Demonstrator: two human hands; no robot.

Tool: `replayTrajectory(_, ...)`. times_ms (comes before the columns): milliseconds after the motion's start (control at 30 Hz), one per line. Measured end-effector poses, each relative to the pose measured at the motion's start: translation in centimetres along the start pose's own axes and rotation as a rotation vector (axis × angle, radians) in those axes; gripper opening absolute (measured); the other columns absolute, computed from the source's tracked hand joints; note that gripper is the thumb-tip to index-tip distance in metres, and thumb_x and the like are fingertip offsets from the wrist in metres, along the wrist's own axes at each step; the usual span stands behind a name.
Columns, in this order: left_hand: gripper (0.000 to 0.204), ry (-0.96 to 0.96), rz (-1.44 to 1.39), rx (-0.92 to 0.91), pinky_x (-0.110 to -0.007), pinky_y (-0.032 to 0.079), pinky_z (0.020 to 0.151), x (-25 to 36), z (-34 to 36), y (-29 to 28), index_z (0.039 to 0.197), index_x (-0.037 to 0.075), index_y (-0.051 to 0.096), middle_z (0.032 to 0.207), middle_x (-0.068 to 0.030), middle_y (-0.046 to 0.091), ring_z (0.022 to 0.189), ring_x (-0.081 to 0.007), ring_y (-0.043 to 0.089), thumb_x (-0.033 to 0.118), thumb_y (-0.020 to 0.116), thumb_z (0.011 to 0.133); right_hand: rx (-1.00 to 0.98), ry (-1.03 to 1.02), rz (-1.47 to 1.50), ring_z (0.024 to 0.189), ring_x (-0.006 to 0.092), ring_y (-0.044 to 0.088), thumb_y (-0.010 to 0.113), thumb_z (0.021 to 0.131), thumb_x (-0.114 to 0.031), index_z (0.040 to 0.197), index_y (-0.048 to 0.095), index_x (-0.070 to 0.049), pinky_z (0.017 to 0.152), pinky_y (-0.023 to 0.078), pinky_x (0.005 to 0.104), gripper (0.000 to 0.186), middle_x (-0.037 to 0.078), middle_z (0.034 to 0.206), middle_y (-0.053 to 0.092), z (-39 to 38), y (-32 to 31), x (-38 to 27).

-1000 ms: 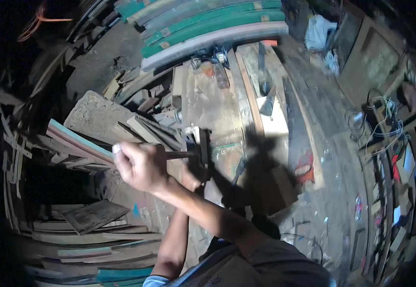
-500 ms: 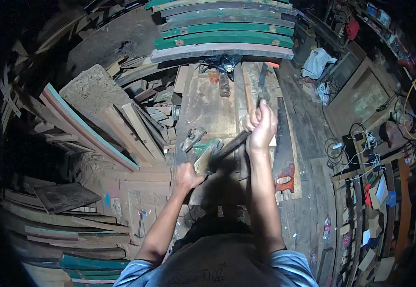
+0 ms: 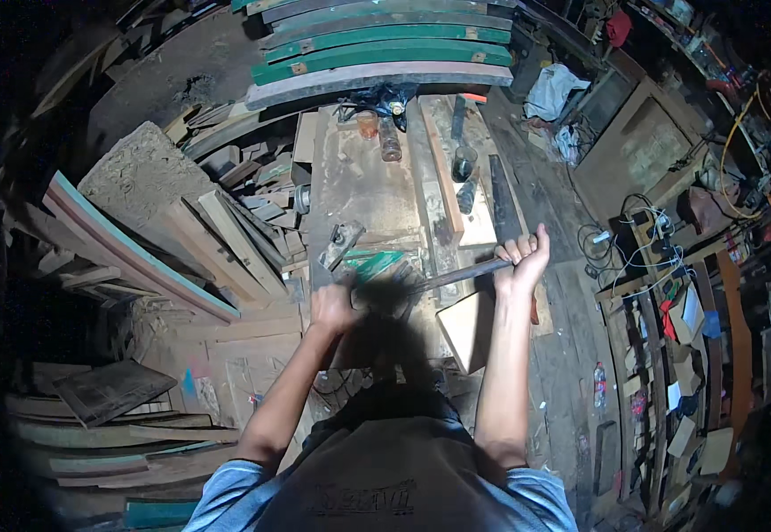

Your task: Using a hand saw and hammer to cut and join wooden components in a workshop.

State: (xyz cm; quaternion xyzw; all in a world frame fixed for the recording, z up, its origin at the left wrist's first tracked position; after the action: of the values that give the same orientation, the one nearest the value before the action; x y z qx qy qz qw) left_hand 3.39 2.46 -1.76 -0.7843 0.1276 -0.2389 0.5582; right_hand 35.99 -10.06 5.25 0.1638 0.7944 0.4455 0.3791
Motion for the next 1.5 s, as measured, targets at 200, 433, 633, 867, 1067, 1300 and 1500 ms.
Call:
replayTrajectory(200,0.072,0.041,-0.178,-0.029,-0.05,0.055,0.088,-1.1,0.5,-0.8,0.13,0.012,0.063,0.105,-0.0235,0.072,0.101,-0.042,0.069,0.055,0.075,0.074,0.025,-0.125,0.089,0.039,0.0076,0.026,0.06,0.099,-0.037,0.059,0.035,-0.022,0.042,0.026,0.0262,0.05,-0.008,0.049,0.028,-1.6,-2.9,0.2)
replayTrajectory(433,0.051,0.079,-0.254,0.022,-0.05,0.052,0.091,-0.3,0.3,-1.5,0.108,0.011,0.068,0.107,-0.0222,0.072,0.106,-0.0415,0.067,0.053,0.071,0.079,-0.057,-0.265,0.079,0.04,0.0074,0.021,0.057,0.102,-0.038,0.064,0.033,-0.02,0.043,0.022,0.0261,0.047,-0.008,0.051,0.025,-6.0,0.1,0.8)
replayTrajectory(633,0.057,0.227,-0.173,0.078,-0.054,0.052,0.089,-2.6,2.0,3.0,0.119,0.009,0.062,0.107,-0.0214,0.07,0.099,-0.0432,0.068,0.052,0.068,0.083,-0.335,-0.36,-0.078,0.046,0.0078,0.023,0.046,0.107,-0.032,0.069,0.034,-0.017,0.049,0.025,0.0269,0.042,-0.005,0.054,0.027,-11.0,5.4,4.3)
replayTrajectory(867,0.06,0.237,-0.102,-0.004,-0.055,0.054,0.081,-3.0,3.2,3.7,0.117,0.007,0.061,0.102,-0.0197,0.07,0.094,-0.0398,0.069,0.049,0.073,0.076,-0.35,-0.357,-0.276,0.047,0.0075,0.023,0.049,0.107,-0.032,0.073,0.037,-0.017,0.049,0.024,0.0269,0.039,-0.006,0.054,0.026,-10.7,6.5,4.7)
replayTrajectory(1067,0.056,0.283,-0.074,0.106,-0.049,0.057,0.076,-2.4,2.3,1.1,0.108,0.008,0.067,0.093,-0.0168,0.072,0.09,-0.0361,0.072,0.051,0.075,0.073,-0.396,-0.417,-0.362,0.045,0.0078,0.022,0.052,0.105,-0.028,0.074,0.037,-0.016,0.046,0.022,0.0272,0.037,-0.005,0.055,0.025,-9.2,7.1,4.3)
replayTrajectory(1300,0.06,0.342,-0.155,0.171,-0.049,0.057,0.075,-2.5,1.8,0.7,0.109,0.008,0.067,0.087,-0.0169,0.072,0.083,-0.0375,0.072,0.054,0.077,0.071,-0.425,-0.398,-0.371,0.044,0.0072,0.025,0.056,0.104,-0.022,0.078,0.042,-0.016,0.044,0.023,0.0272,0.03,-0.005,0.055,0.026,-8.2,7.6,4.3)
replayTrajectory(1500,0.067,0.526,-0.289,0.435,-0.049,0.057,0.077,-3.6,1.9,1.3,0.122,0.007,0.066,0.091,-0.0193,0.073,0.085,-0.0381,0.072,0.046,0.077,0.069,-0.18,-0.28,-0.38,0.043,0.007,0.023,0.059,0.102,-0.033,0.071,0.039,-0.022,0.044,0.022,0.0267,0.038,-0.008,0.054,0.025,-4.9,6.9,2.1)
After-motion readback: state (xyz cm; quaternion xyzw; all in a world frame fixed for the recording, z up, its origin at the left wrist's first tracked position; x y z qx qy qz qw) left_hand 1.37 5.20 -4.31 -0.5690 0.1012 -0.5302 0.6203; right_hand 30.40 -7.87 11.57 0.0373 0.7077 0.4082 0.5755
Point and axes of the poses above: each hand's wrist, its own z-axis towards the middle knuckle, its own y-axis out of the palm, x = y × z, the point moved 3 cm from there along z, towards the middle knuckle
